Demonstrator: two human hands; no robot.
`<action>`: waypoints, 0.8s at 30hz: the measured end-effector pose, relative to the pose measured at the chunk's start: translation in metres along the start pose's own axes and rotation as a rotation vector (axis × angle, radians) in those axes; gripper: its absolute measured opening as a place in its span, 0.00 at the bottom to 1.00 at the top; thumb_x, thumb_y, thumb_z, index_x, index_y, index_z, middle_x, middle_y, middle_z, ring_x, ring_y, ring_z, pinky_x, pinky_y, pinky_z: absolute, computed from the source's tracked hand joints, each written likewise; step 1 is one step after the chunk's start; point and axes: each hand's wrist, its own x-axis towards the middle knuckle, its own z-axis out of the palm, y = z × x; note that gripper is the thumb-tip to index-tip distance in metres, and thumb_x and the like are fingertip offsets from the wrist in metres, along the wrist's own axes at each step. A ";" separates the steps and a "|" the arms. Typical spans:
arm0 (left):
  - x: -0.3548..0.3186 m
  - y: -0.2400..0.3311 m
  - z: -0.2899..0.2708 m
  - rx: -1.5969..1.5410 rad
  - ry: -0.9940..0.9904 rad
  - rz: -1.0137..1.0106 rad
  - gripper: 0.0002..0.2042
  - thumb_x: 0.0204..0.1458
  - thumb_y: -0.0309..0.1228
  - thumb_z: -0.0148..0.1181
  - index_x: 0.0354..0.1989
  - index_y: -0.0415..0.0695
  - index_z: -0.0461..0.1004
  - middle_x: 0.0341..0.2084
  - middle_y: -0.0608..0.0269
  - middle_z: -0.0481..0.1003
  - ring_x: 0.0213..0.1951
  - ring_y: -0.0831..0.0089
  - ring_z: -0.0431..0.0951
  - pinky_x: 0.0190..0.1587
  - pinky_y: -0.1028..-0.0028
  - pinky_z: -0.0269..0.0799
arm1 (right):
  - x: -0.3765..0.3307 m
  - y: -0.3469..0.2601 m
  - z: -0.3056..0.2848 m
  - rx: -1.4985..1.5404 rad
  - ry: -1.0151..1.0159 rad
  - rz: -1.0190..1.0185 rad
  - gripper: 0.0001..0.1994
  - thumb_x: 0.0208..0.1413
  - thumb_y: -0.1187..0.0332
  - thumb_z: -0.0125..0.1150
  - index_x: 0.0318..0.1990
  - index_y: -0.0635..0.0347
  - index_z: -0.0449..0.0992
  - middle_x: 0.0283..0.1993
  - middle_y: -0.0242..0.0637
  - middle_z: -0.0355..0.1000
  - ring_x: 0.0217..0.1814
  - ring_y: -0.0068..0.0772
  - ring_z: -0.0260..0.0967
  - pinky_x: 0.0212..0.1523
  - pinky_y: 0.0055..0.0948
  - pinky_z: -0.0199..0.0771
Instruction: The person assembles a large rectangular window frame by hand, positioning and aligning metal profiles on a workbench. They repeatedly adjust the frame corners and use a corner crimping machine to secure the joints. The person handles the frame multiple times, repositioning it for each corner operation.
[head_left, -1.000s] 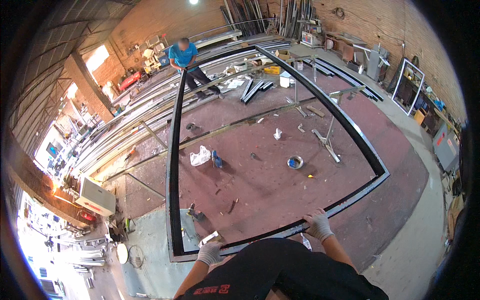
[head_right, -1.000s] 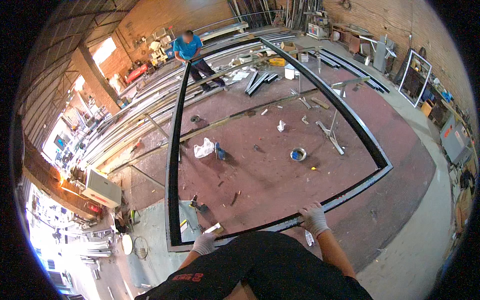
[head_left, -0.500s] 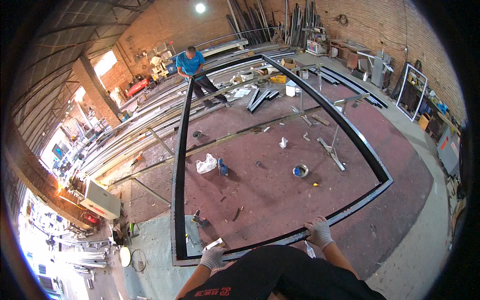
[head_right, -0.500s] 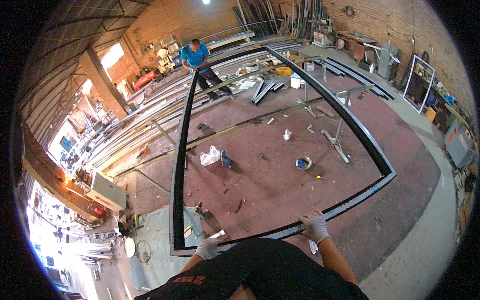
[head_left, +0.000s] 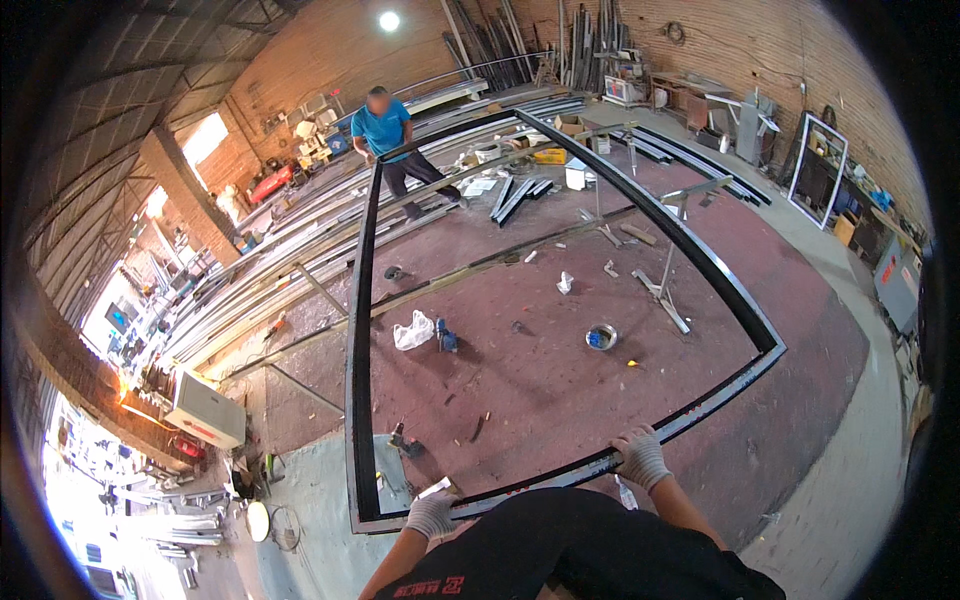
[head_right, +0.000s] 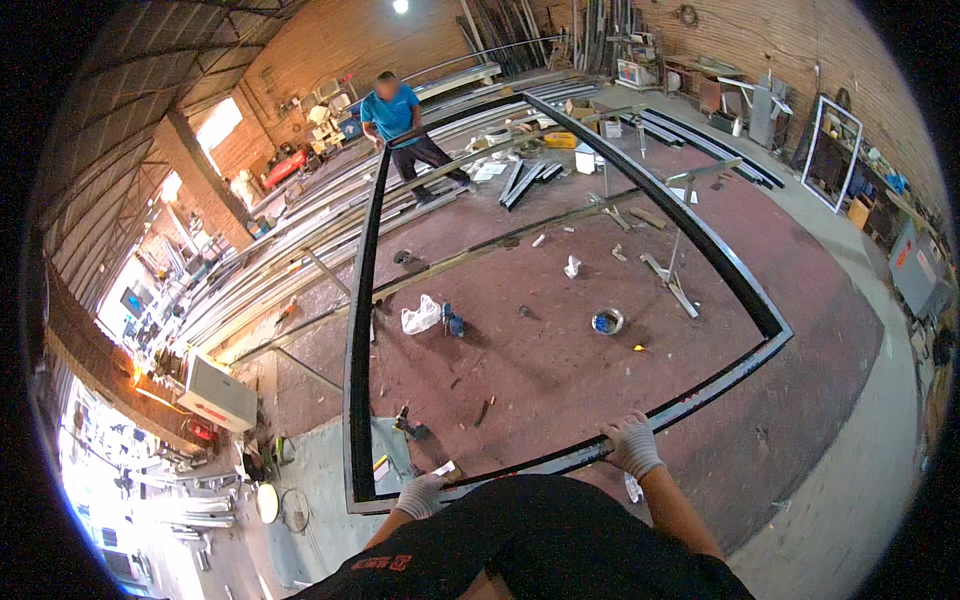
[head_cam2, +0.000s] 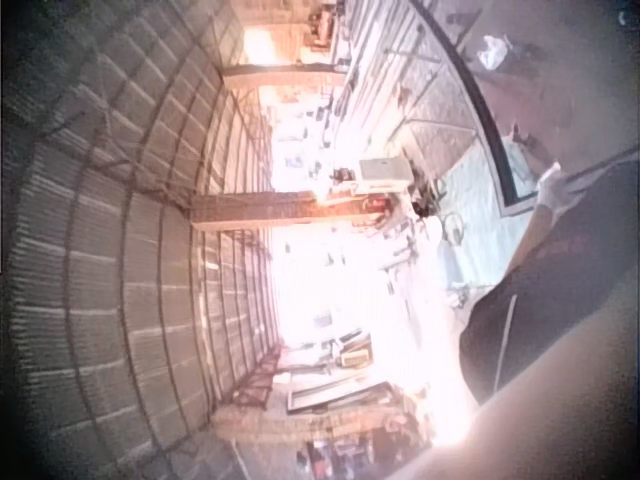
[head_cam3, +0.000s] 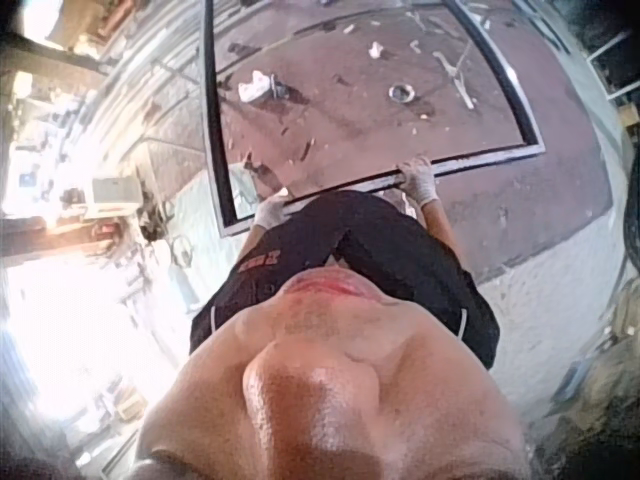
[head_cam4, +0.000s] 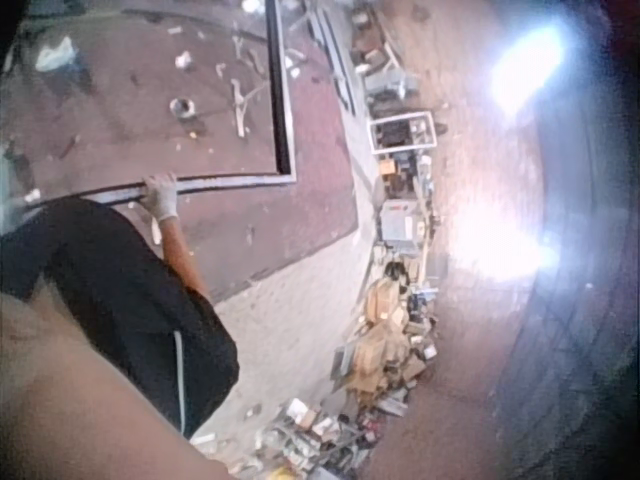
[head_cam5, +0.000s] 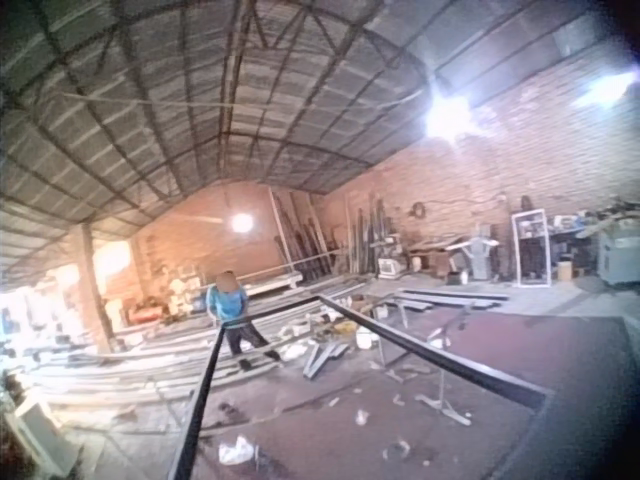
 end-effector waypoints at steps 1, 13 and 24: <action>0.001 0.000 0.000 -0.028 0.012 0.001 0.29 0.49 0.54 0.73 0.57 0.51 0.82 0.50 0.54 0.82 0.53 0.52 0.82 0.57 0.57 0.78 | 0.000 -0.001 -0.001 -0.008 -0.047 0.021 0.31 0.44 0.43 0.78 0.57 0.43 0.83 0.56 0.32 0.82 0.63 0.39 0.75 0.77 0.50 0.55; 0.008 -0.002 0.006 -0.043 -0.037 -0.096 0.28 0.47 0.49 0.76 0.55 0.48 0.82 0.50 0.50 0.82 0.54 0.50 0.81 0.58 0.57 0.78 | 0.003 -0.002 -0.005 -0.001 -0.158 0.048 0.32 0.47 0.45 0.76 0.60 0.43 0.82 0.60 0.33 0.81 0.67 0.37 0.74 0.79 0.50 0.52; 0.016 -0.026 0.031 0.003 -0.075 -0.099 0.34 0.45 0.45 0.78 0.62 0.50 0.78 0.54 0.51 0.80 0.57 0.51 0.80 0.61 0.57 0.77 | 0.007 -0.006 -0.014 -0.043 -0.220 0.056 0.32 0.50 0.45 0.75 0.63 0.43 0.80 0.64 0.32 0.78 0.71 0.36 0.71 0.81 0.49 0.49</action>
